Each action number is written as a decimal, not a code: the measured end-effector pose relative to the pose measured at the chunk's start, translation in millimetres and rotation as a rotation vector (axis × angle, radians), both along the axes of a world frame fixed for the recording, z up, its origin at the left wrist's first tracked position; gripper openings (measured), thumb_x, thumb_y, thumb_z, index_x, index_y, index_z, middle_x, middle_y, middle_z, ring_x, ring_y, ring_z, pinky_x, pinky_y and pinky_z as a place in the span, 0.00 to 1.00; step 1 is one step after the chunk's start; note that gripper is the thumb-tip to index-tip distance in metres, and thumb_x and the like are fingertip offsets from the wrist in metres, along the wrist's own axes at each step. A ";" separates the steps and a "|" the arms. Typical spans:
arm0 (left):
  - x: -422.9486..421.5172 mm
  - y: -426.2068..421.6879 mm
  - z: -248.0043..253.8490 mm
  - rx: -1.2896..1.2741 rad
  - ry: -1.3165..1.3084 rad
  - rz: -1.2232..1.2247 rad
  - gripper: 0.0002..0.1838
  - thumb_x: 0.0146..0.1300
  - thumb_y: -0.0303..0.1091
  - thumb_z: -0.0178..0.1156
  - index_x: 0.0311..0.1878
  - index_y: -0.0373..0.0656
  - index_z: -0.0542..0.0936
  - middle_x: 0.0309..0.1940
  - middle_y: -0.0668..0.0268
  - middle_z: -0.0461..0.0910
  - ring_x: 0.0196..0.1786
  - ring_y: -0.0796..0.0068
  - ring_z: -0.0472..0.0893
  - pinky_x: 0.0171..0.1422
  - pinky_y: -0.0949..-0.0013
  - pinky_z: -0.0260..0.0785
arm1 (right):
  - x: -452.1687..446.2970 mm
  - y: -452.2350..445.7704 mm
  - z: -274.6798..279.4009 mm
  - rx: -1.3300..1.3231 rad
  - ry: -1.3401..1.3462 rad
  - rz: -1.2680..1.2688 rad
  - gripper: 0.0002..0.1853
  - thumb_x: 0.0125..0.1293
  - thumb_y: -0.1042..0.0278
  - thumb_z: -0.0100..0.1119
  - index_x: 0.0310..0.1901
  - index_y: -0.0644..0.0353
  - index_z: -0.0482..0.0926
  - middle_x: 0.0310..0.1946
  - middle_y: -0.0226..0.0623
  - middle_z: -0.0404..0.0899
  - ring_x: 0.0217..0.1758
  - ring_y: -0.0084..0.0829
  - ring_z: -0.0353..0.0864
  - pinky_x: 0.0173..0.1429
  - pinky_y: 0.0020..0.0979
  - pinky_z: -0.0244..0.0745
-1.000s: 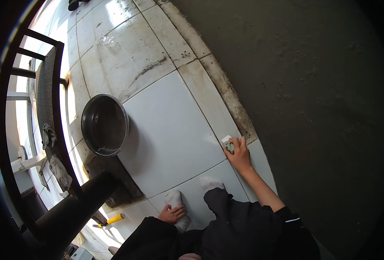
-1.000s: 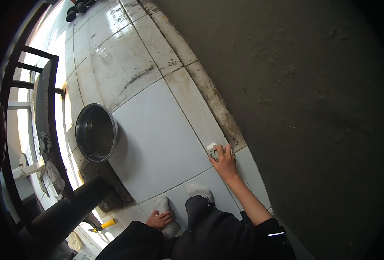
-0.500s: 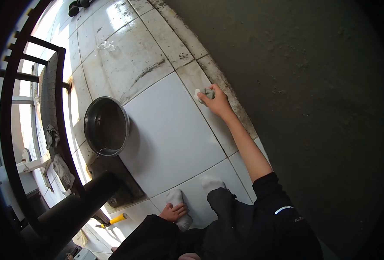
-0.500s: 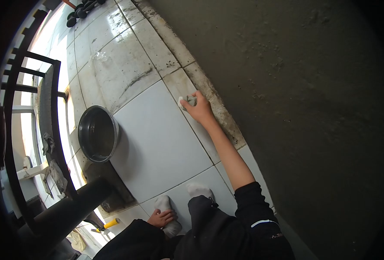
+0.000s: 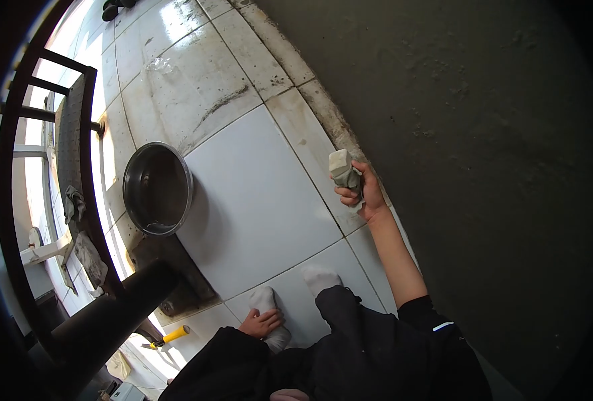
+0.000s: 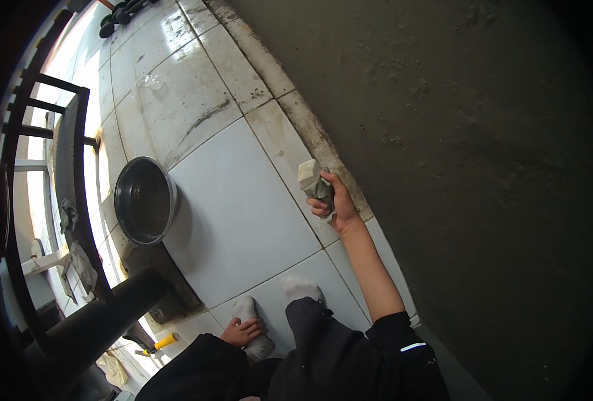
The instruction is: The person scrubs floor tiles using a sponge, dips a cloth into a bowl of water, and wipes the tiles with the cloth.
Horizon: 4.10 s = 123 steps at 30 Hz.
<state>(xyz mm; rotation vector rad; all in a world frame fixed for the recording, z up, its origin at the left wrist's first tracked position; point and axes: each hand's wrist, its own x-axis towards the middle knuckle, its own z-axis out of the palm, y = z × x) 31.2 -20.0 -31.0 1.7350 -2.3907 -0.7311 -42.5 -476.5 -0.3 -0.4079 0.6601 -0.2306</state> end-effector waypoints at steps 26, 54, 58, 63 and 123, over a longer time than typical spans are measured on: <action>1.0 0.8 0.4 -0.026 0.026 0.007 0.18 0.56 0.32 0.54 0.51 0.53 0.76 0.55 0.76 0.73 0.65 0.83 0.66 0.40 0.68 0.57 | -5.8 61.6 -43.9 -1.727 0.863 0.233 0.20 0.50 0.63 0.69 0.43 0.54 0.73 0.36 0.45 0.67 0.29 0.48 0.78 0.33 0.42 0.79; -1.9 2.1 5.2 0.038 0.014 0.025 0.17 0.56 0.33 0.54 0.51 0.55 0.76 0.56 0.78 0.72 0.65 0.82 0.65 0.43 0.66 0.59 | -41.8 64.5 -43.2 -1.745 0.832 0.324 0.20 0.50 0.62 0.70 0.43 0.53 0.73 0.37 0.44 0.66 0.33 0.51 0.78 0.35 0.43 0.78; 3.5 -1.0 2.6 0.030 0.049 0.004 0.19 0.55 0.32 0.54 0.52 0.53 0.76 0.57 0.76 0.72 0.66 0.82 0.64 0.40 0.67 0.58 | 29.7 20.1 -51.2 -1.740 0.758 0.231 0.20 0.50 0.62 0.69 0.42 0.53 0.71 0.38 0.46 0.68 0.34 0.51 0.78 0.36 0.44 0.78; 1.8 1.6 -0.5 0.032 0.055 0.007 0.19 0.55 0.31 0.54 0.52 0.53 0.76 0.57 0.77 0.73 0.66 0.82 0.65 0.41 0.67 0.58 | 50.9 -1.9 -38.7 -1.652 0.815 0.415 0.20 0.51 0.62 0.69 0.42 0.54 0.70 0.39 0.48 0.68 0.34 0.53 0.78 0.37 0.44 0.78; -5.0 5.2 15.3 0.075 -0.025 0.045 0.21 0.55 0.31 0.53 0.55 0.54 0.75 0.61 0.77 0.71 0.66 0.82 0.65 0.44 0.68 0.60 | 82.4 -34.0 -57.4 -1.432 0.794 0.186 0.24 0.57 0.48 0.63 0.47 0.58 0.69 0.38 0.51 0.75 0.41 0.51 0.79 0.45 0.42 0.74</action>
